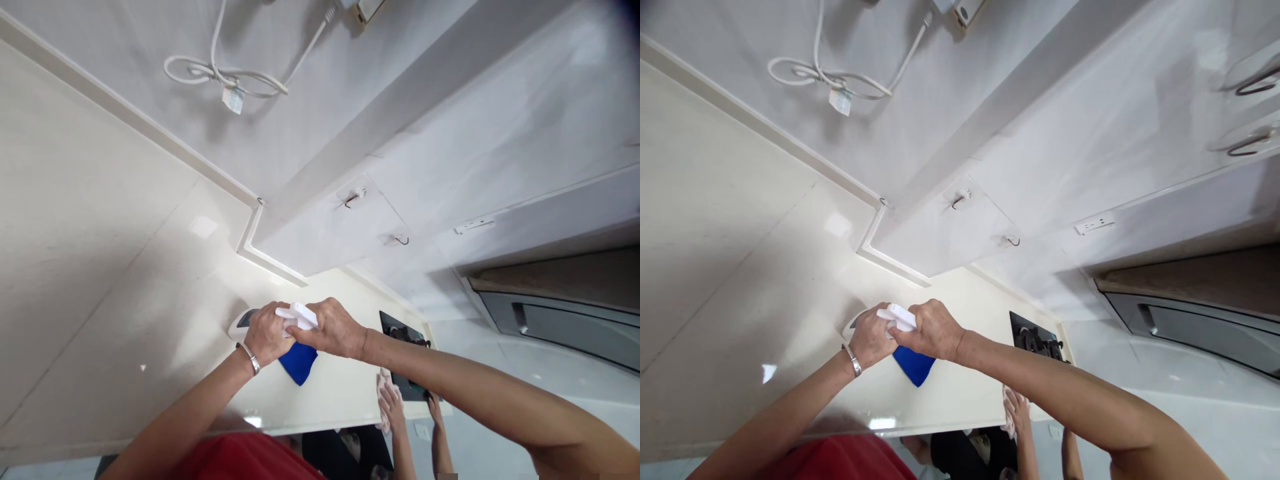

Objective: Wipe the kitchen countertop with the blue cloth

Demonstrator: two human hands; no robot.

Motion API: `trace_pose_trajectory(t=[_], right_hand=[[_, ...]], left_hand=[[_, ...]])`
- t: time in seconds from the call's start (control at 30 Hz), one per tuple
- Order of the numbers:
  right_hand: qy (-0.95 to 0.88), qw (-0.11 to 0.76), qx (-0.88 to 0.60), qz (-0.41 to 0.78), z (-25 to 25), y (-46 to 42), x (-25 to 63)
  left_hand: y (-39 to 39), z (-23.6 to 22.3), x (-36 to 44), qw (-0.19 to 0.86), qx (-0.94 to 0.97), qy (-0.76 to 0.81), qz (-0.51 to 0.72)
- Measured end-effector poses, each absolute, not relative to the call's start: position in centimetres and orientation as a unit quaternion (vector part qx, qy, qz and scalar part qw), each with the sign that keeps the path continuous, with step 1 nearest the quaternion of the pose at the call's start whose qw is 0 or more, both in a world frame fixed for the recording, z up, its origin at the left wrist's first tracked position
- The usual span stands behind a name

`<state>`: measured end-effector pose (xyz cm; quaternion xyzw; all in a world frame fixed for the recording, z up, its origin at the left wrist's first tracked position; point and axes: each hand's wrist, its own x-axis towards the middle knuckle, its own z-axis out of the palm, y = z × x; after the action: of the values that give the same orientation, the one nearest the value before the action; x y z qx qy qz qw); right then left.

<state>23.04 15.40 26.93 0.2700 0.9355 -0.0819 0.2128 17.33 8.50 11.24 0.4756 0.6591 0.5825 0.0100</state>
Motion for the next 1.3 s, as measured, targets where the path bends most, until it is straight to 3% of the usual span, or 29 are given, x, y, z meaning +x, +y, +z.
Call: trace_pose_trajectory(t=[0.47,0.8,0.97,1.07,1.17,1.3], right_hand=[[0.788,0.208,0.528,-0.238,26.7,13.8,22.6],[0.859,0.161,0.396,-0.282,27.5,15.7,24.9],[0.868,0.126,0.322,-0.358,28.6,17.7,26.6],[0.932,0.118,0.209,-0.273,29.0,18.3,26.9],[0.984,0.130,0.109,-0.047,28.6,18.5,26.6],[0.972,0.166,0.127,0.110,27.5,17.9,26.1]], left_hand=[[9.2,10.9,17.6,-0.043,0.464,0.665,0.583],[9.6,10.4,16.8,0.073,0.486,0.680,0.545],[9.8,10.6,16.8,0.129,0.477,0.676,0.547],[10.0,10.2,16.9,0.114,0.491,0.672,0.542],[10.2,10.0,16.9,0.084,0.494,0.670,0.548],[10.4,10.2,16.9,0.033,0.491,0.669,0.557]])
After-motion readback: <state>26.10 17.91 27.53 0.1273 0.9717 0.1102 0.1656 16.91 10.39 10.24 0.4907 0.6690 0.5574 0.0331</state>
